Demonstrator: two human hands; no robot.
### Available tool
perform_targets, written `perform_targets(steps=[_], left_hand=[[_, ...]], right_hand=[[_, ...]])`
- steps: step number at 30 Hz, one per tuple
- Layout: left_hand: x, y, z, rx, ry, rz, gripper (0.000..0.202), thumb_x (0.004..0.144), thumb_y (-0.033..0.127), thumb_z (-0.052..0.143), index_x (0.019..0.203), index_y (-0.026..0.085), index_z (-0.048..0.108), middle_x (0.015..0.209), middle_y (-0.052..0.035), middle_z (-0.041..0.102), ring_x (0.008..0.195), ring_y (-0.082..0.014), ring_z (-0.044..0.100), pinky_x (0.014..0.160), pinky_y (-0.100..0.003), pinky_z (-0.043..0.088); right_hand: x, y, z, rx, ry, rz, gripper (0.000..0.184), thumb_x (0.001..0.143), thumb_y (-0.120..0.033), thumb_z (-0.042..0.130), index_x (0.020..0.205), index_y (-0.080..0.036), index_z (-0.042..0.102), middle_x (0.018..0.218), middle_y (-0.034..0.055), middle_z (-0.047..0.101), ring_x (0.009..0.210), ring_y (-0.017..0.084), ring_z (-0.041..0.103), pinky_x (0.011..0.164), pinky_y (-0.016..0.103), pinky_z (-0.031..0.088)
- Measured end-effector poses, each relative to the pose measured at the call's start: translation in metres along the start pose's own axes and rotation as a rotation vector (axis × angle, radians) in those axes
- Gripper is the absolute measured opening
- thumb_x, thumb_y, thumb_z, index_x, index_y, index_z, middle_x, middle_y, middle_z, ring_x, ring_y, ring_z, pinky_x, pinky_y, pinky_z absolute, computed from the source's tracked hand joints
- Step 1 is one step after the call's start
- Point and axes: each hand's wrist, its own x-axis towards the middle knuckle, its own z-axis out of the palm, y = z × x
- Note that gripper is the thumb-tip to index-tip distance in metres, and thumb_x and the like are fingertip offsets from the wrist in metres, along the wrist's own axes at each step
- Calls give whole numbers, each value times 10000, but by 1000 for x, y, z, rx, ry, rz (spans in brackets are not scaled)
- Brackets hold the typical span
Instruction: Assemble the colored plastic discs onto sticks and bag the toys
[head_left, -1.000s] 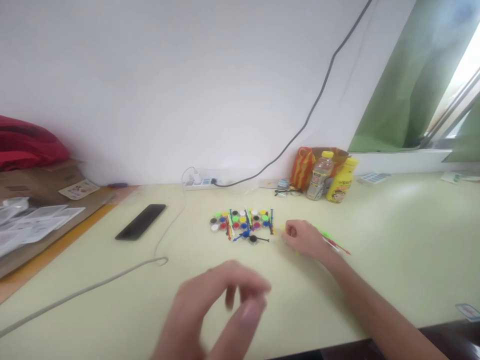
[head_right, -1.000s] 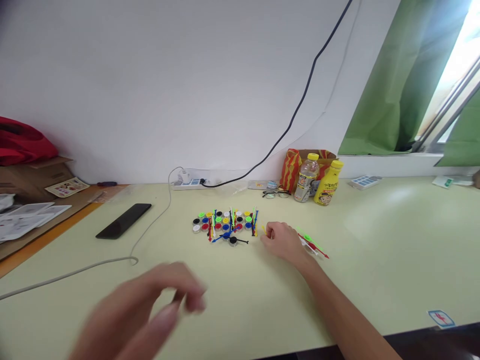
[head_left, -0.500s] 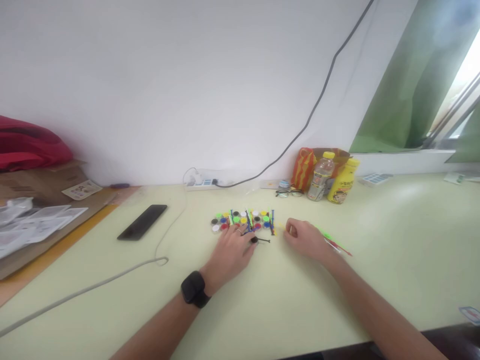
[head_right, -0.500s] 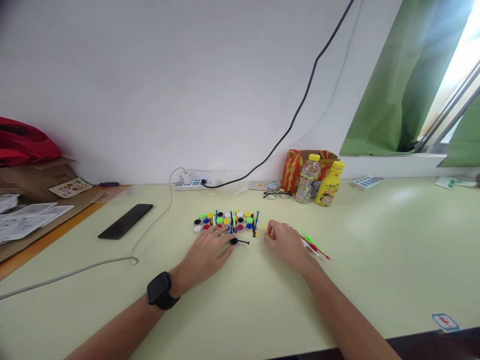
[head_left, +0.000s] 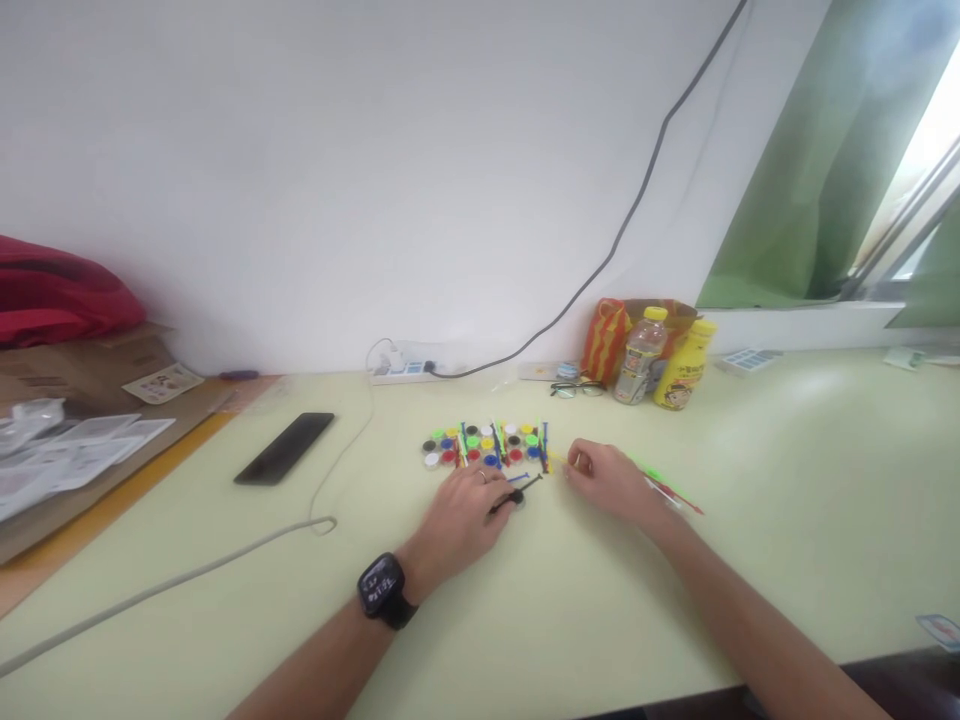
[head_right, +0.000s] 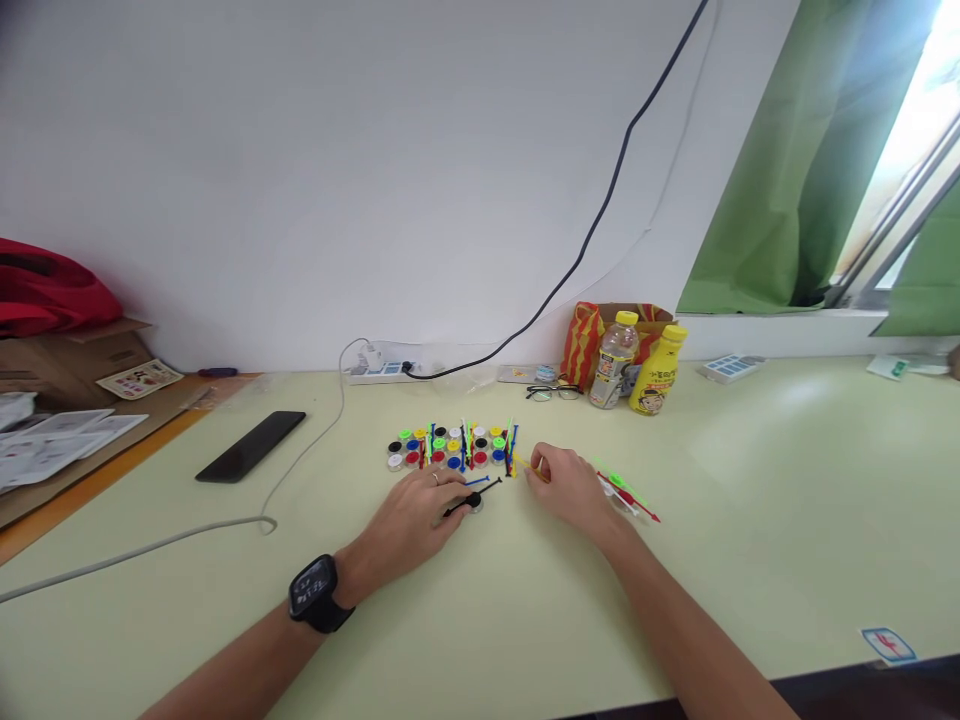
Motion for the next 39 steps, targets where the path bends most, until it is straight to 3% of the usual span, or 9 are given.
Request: perform_targets(steps=[3,12,17,21,24,27,31,39], left_hand=[[-2,4,1,-95,-39,43,209,935,172,568,1078,236,707,1120,-45,714,1035,-252,644,904,-409,514],[-7,14,12,-372,-81,143,349,956,173,564,1282,281,622,1389,-26,605,1254,-199,583,1088,-343,469],[-3,9,15,-329,-31,146,288,963,154,550,1217,262,632,1254,-38,657,1180,-203,594,1037,-355,490],[-2,6,12,-183,-33,192,212,974,167,540,1146,242,641,1154,-51,672,1082,-228,602,939,-381,501],[-3,6,9,-50,-48,218,209,985,172,510,1137,237,638,1079,-60,678,1002,-241,607,861,-398,491],[-4,7,7,-10,-67,216,236,982,163,490,1157,234,630,1090,-73,666,994,-249,602,853,-403,483],[-5,9,5,-126,-59,169,270,953,164,530,1188,255,628,1119,-71,657,1044,-251,597,907,-401,490],[-6,6,8,-373,-51,22,240,914,153,592,1121,259,651,1158,-40,652,1114,-221,588,993,-373,479]], right_hand=[[0,0,1,25,7,-30,30,830,-242,573,840,-230,599,735,-10,687,678,160,601,619,260,352],[-3,-8,-4,80,29,-109,180,879,-339,549,749,-224,600,736,4,663,656,164,569,609,277,377],[-11,-18,-11,154,-25,-188,304,900,-489,559,763,-220,590,783,10,655,697,167,572,642,291,415],[-20,-29,-18,228,-164,-285,343,796,-552,694,895,-235,609,886,4,663,773,178,585,669,284,445],[-23,-34,-19,245,-263,-349,392,710,-511,785,940,-242,616,953,6,666,848,197,597,716,286,463],[-22,-36,-17,236,-273,-354,261,758,-404,753,904,-237,615,950,10,664,870,200,602,748,287,465],[-20,-32,-16,222,-265,-332,112,818,-306,671,863,-226,607,914,19,661,837,193,597,743,288,460],[-16,-16,-23,147,-225,-266,86,786,-252,636,853,-236,584,891,-15,664,803,169,589,716,272,435]])
